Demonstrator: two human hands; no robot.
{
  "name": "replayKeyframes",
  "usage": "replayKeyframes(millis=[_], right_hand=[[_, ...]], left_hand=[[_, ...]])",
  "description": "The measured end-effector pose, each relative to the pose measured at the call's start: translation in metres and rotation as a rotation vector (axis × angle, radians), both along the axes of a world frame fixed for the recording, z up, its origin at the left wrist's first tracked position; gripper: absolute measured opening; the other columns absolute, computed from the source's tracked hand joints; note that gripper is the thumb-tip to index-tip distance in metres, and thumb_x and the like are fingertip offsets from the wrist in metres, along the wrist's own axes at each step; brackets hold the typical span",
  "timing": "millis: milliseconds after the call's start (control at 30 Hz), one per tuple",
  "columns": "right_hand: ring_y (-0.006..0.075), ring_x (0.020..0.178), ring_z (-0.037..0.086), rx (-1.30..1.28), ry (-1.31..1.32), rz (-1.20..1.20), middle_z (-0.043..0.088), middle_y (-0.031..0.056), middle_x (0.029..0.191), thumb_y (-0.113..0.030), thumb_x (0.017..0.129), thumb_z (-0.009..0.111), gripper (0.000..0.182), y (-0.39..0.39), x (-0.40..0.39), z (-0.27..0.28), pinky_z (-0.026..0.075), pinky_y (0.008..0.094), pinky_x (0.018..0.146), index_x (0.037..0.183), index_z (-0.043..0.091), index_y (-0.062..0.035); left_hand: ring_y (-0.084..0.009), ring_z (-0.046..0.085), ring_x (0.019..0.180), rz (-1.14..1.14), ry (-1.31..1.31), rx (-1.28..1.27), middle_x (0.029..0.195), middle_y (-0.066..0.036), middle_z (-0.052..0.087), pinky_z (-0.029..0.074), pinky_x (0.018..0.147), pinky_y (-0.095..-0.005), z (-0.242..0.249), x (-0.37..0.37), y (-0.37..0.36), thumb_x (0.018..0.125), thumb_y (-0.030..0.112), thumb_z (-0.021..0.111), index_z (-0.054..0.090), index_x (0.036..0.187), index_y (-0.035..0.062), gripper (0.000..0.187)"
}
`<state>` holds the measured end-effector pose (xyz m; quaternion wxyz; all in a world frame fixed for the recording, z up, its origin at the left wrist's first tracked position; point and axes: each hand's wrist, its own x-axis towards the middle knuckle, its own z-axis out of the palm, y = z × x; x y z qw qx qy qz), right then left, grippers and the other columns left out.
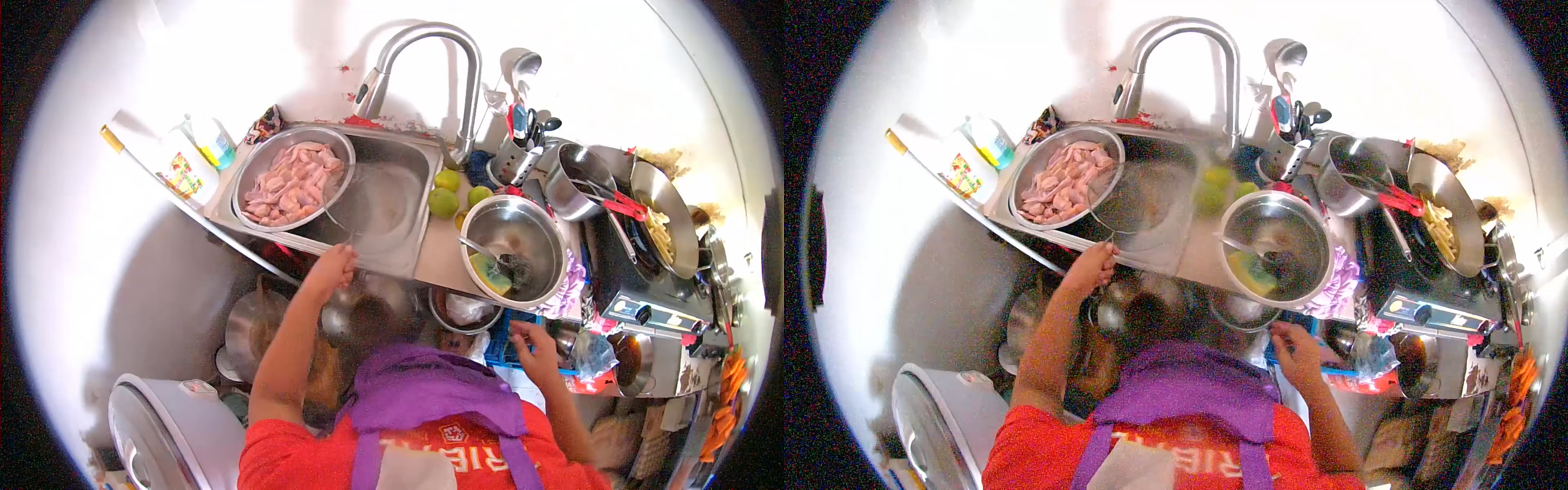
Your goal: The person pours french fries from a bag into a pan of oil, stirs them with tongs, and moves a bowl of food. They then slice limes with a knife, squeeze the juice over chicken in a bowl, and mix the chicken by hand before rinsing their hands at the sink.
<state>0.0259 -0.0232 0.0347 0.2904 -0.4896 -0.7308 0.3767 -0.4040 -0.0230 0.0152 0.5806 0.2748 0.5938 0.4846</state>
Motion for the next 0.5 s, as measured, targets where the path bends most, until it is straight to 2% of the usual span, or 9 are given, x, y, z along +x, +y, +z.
replayKeyframes(millis=[33, 100, 133, 200, 300, 400, 433, 467, 500], right_hand=[[0.0236, 0.082, 0.062, 0.004, -0.016, 0.031, 0.062, 0.0143, 0.092, -0.010, 0.083, 0.058, 0.023, -0.002, -0.004, 0.001, 0.049, 0.0330, 0.075, 0.103, 0.060, -0.0017], [0.0268, 0.083, 0.062, 0.050, -0.002, 0.101, 0.062, 0.0157, 0.094, -0.009, 0.082, 0.058, 0.023, -0.005, -0.001, -0.011, 0.050, 0.0340, 0.075, 0.104, 0.060, -0.0028], [0.0281, 0.084, 0.062, 0.000, -0.045, 0.110, 0.062, 0.0162, 0.095, -0.011, 0.082, 0.057, 0.023, -0.008, -0.006, -0.002, 0.050, 0.0344, 0.075, 0.103, 0.060, -0.0039], [0.0285, 0.083, 0.062, 0.078, -0.047, 0.176, 0.061, 0.0164, 0.097, -0.015, 0.083, 0.057, 0.023, -0.008, -0.002, -0.018, 0.050, 0.0347, 0.075, 0.103, 0.061, -0.0044], [0.0289, 0.084, 0.062, -0.036, -0.068, 0.171, 0.061, 0.0167, 0.099, -0.019, 0.084, 0.056, 0.024, -0.018, -0.008, -0.015, 0.050, 0.0360, 0.076, 0.104, 0.061, -0.0045], [0.0295, 0.087, 0.062, -0.087, -0.101, 0.214, 0.061, 0.0166, 0.103, -0.020, 0.084, 0.056, 0.026, -0.023, -0.015, -0.006, 0.049, 0.0370, 0.078, 0.105, 0.060, -0.0048], [0.0294, 0.089, 0.062, -0.141, -0.121, 0.226, 0.061, 0.0166, 0.105, -0.020, 0.085, 0.056, 0.027, -0.024, -0.015, -0.006, 0.049, 0.0371, 0.079, 0.107, 0.059, -0.0052], [0.0299, 0.089, 0.062, -0.149, -0.138, 0.259, 0.061, 0.0168, 0.105, -0.020, 0.085, 0.056, 0.027, -0.024, -0.015, -0.008, 0.049, 0.0374, 0.079, 0.107, 0.059, -0.0052], [0.0304, 0.090, 0.061, -0.153, -0.156, 0.287, 0.061, 0.0170, 0.106, -0.020, 0.084, 0.056, 0.027, -0.024, -0.013, -0.010, 0.049, 0.0377, 0.079, 0.107, 0.059, -0.0052]], left_hand=[[-0.0069, 0.036, 0.045, 0.008, 0.297, 0.065, 0.060, 0.003, 0.038, 0.033, 0.040, -0.0237, -0.018, 0.005, 0.000, 0.094, 0.031, 0.042, 0.050, 0.093, 0.0086, 0.024], [-0.0303, 0.053, 0.060, -0.008, 1.132, 0.231, 0.072, -0.014, 0.055, 0.043, 0.053, -0.0395, -0.074, -0.011, 0.008, 0.092, 0.026, 0.043, 0.050, 0.091, 0.0040, 0.023], [-0.0391, 0.057, 0.069, -0.010, 1.274, 0.275, 0.078, -0.020, 0.058, 0.044, 0.060, -0.0447, -0.045, 0.002, 0.002, 0.092, 0.024, 0.043, 0.050, 0.090, 0.0025, 0.023], [-0.0477, 0.053, 0.084, 0.053, 1.190, 0.210, 0.085, -0.027, 0.057, 0.041, 0.072, -0.0499, -0.003, 0.017, 0.000, 0.092, 0.022, 0.042, 0.049, 0.092, 0.0007, 0.022], [-0.0461, 0.055, 0.084, 0.196, 1.239, 0.103, 0.085, -0.028, 0.057, 0.042, 0.071, -0.0504, 0.013, 0.018, 0.005, 0.092, 0.019, 0.040, 0.046, 0.095, 0.0008, 0.020], [-0.0444, 0.056, 0.081, 0.126, 1.320, 0.132, 0.081, -0.027, 0.058, 0.042, 0.068, -0.0523, -0.011, 0.008, 0.000, 0.089, 0.016, 0.043, 0.047, 0.093, 0.0008, 0.017], [-0.0454, 0.055, 0.082, -0.070, 1.399, 0.106, 0.081, -0.027, 0.057, 0.042, 0.070, -0.0527, -0.029, -0.004, -0.001, 0.089, 0.017, 0.042, 0.049, 0.092, 0.0008, 0.018], [-0.0410, 0.057, 0.074, -0.144, 1.378, 0.198, 0.074, -0.024, 0.056, 0.044, 0.066, -0.0491, -0.033, -0.007, -0.001, 0.089, 0.021, 0.044, 0.048, 0.091, -0.0006, 0.022], [-0.0338, 0.056, 0.066, -0.111, 1.077, 0.096, 0.069, -0.019, 0.054, 0.044, 0.060, -0.0439, -0.035, -0.010, -0.001, 0.090, 0.022, 0.045, 0.049, 0.090, 0.0003, 0.022]])
